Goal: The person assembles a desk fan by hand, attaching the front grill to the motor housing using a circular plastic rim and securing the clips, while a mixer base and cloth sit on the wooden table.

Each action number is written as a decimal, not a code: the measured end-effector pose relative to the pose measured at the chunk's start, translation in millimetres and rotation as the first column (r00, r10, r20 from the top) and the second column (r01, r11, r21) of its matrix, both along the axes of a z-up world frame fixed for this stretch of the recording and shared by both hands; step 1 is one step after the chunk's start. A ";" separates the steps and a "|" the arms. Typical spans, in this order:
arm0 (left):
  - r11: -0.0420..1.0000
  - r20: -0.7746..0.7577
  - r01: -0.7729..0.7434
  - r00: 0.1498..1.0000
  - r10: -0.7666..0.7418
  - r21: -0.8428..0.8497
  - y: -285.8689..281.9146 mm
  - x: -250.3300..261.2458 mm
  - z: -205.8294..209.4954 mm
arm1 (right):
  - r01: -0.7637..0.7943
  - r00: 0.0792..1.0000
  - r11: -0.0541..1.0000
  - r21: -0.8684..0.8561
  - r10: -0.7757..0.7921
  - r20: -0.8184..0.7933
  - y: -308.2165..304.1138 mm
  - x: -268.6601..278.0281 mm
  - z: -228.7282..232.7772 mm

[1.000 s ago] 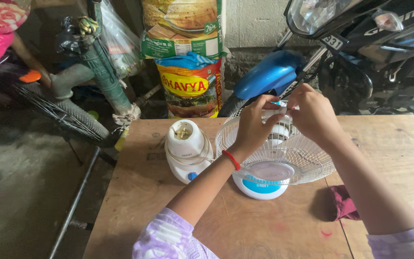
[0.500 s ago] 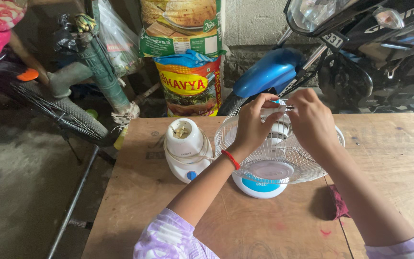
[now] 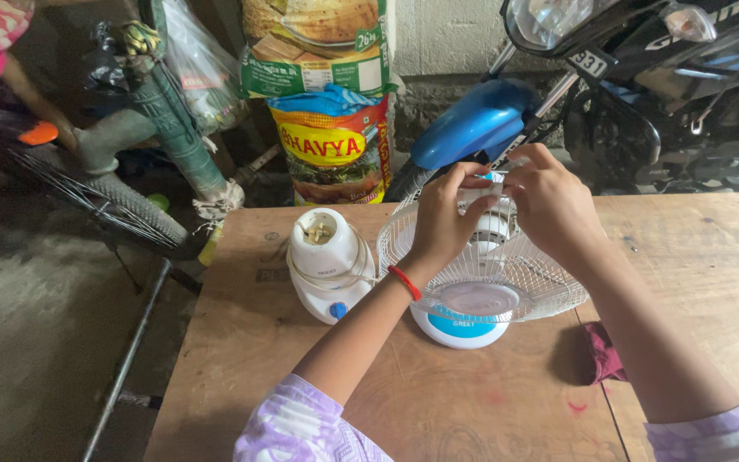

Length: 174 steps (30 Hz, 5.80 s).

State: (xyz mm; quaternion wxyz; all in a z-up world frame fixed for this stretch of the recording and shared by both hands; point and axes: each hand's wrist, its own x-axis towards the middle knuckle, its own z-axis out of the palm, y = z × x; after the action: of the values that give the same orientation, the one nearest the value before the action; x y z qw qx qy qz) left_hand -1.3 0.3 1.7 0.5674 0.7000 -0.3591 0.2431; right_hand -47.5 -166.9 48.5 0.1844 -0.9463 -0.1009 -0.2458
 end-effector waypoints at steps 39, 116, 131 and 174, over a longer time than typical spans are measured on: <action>0.352 -0.500 -0.570 0.122 -0.858 -0.742 -33.4 -31.3 -352.3 | 0.012 0.970 1.000 0.008 -0.014 0.244 14.7 -11.0 -16.5; 0.493 -0.609 -0.379 0.302 -0.734 -0.783 -65.6 -18.1 -461.8 | 0.176 0.907 -0.547 0.819 0.414 0.081 -60.6 -46.7 -431.0; 0.614 -0.667 -0.265 0.369 -0.647 -0.743 -57.8 -5.7 -490.8 | 0.178 0.931 -0.407 0.896 0.365 -0.019 -55.6 -28.4 -421.3; 0.498 -0.561 -0.269 0.499 -0.660 -0.825 44.6 16.3 -372.8 | 0.082 0.992 -0.331 0.940 0.121 -0.044 -93.6 -44.9 -395.1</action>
State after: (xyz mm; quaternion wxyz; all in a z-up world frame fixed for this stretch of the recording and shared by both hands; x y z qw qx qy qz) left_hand 15.0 44.9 -371.0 0.9516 0.2978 0.0372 -0.0665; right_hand -92.4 -260.4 -346.6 0.8883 -0.4071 0.1378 -0.1616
